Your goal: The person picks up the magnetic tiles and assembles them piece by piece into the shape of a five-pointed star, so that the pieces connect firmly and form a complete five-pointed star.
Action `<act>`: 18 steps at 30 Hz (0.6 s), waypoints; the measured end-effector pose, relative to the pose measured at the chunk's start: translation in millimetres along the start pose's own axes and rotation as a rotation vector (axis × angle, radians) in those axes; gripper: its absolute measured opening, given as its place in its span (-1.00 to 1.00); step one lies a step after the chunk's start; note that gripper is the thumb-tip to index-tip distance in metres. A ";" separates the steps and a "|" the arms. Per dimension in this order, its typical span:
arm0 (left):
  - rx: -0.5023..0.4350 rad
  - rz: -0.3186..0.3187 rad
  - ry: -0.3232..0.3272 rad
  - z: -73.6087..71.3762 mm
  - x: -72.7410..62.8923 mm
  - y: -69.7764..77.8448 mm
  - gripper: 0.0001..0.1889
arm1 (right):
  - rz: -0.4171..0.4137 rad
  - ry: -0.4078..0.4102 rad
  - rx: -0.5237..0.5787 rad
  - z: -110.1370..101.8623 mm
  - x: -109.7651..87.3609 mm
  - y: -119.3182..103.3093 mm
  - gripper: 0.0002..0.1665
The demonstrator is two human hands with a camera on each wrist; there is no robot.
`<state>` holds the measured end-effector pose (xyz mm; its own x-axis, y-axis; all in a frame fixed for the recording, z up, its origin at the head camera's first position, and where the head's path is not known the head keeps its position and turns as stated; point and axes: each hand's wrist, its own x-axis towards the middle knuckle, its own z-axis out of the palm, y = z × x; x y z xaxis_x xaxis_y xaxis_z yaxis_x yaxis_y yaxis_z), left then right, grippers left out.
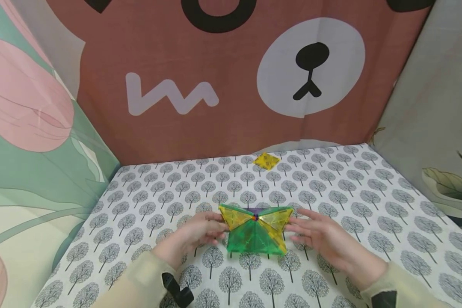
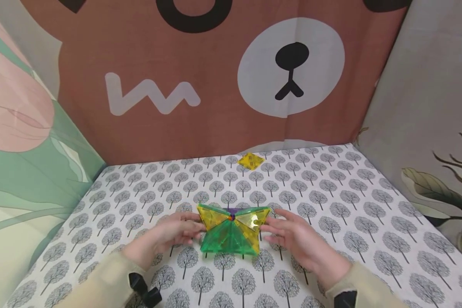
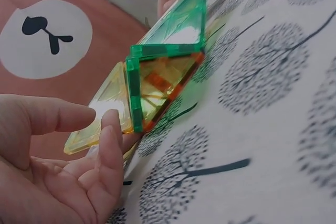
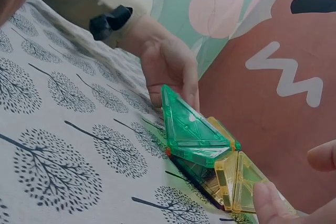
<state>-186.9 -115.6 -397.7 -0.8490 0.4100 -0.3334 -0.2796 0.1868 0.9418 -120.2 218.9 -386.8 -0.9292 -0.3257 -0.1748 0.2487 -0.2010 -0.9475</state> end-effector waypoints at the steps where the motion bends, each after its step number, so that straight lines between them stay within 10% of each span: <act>1: -0.005 0.002 0.003 0.8 -1.7 -0.6 -0.38 | -0.001 0.003 -0.002 -0.3 0.7 -0.3 -0.09; 18: -0.040 0.018 -0.010 2.1 -6.6 -3.5 -0.44 | -0.009 -0.007 -0.031 -1.2 1.4 -0.4 -0.12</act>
<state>-179.3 -117.1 -398.9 -0.8498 0.4217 -0.3164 -0.2819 0.1436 0.9486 -121.9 219.6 -387.0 -0.9293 -0.3306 -0.1644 0.2317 -0.1754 -0.9568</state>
